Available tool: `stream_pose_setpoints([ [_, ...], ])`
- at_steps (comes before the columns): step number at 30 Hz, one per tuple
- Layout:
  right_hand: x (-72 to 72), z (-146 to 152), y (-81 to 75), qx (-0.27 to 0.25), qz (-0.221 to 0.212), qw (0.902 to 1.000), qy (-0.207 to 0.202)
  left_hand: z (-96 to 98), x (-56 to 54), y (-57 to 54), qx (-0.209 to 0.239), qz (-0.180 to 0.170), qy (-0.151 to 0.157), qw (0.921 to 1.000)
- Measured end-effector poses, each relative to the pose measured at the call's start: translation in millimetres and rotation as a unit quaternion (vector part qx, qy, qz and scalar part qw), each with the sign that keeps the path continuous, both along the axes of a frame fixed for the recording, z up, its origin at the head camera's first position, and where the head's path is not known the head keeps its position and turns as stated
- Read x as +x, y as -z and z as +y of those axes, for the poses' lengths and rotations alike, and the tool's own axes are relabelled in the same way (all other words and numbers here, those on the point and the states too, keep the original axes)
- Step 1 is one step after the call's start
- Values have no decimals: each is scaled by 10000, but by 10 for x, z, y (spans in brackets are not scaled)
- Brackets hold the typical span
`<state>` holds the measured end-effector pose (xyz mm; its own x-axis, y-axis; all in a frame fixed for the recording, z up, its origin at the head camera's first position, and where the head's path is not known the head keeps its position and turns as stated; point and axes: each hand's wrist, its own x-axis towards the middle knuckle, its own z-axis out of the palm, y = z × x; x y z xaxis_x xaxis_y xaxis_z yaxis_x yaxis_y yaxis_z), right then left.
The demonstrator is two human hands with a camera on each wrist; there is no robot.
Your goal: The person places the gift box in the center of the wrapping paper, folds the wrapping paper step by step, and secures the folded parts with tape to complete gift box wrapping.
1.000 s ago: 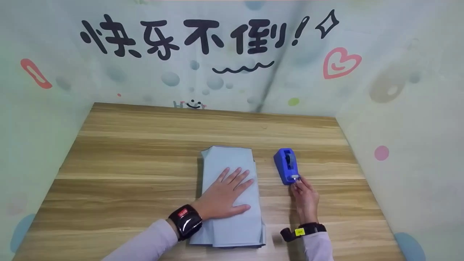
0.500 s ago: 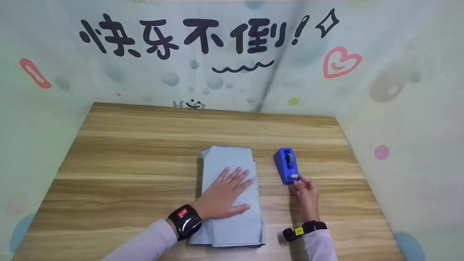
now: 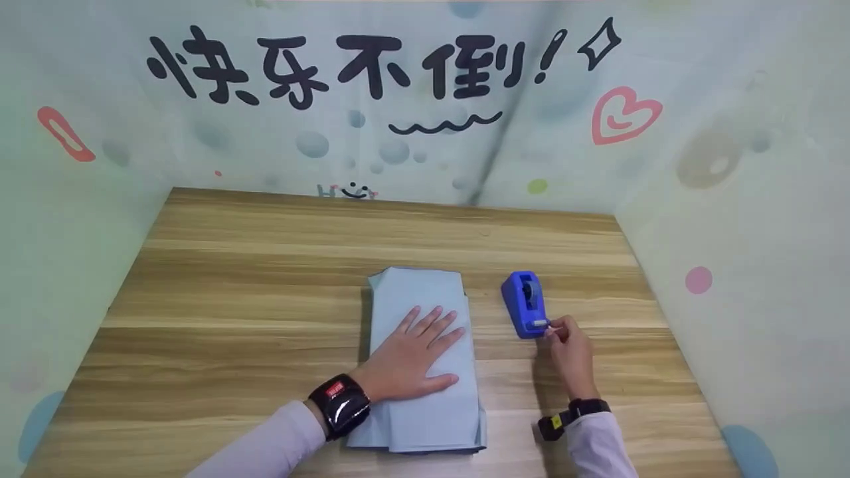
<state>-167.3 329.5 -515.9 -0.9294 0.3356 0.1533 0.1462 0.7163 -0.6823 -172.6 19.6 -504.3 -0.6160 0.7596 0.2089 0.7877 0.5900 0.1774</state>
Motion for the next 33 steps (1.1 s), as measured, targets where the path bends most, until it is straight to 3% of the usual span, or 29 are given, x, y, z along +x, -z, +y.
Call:
stream_pose_setpoints([
  [3,16,54,-72,374,-140,9990,-188,1,-4,14,21,57,-8,10000],
  [6,53,41,-173,395,-303,9984,-252,-3,-1,28,11,51,-13,10000],
  [8,65,-21,-254,96,-284,9988,-391,-4,-1,30,10,36,1,10000],
  [11,60,-189,-370,-798,-137,9918,-987,-9,0,27,3,15,16,10000],
  [13,47,-323,-440,-1445,-142,9758,-1633,-11,-1,22,-19,6,21,10000],
  [15,38,-453,-498,-1935,-308,9535,-2289,-14,-1,14,-40,-9,14,10000],
  [18,14,-623,-545,-2293,-659,9209,-3083,-13,0,0,-99,-47,-2,9999],
  [20,-9,-711,-549,-2360,-896,9077,-3351,-11,1,-12,-137,-98,-6,9999],
  [22,-31,-782,-540,-2234,-1045,9048,-3471,-9,2,-23,-183,-144,-11,9997],
  [29,-15,-950,-629,-1611,-1146,9178,-3443,-9,5,-31,-100,-98,11,9999],
  [33,-22,-972,-590,-1383,-1108,9265,-3320,-17,1,-19,-54,-12,19,10000],
])
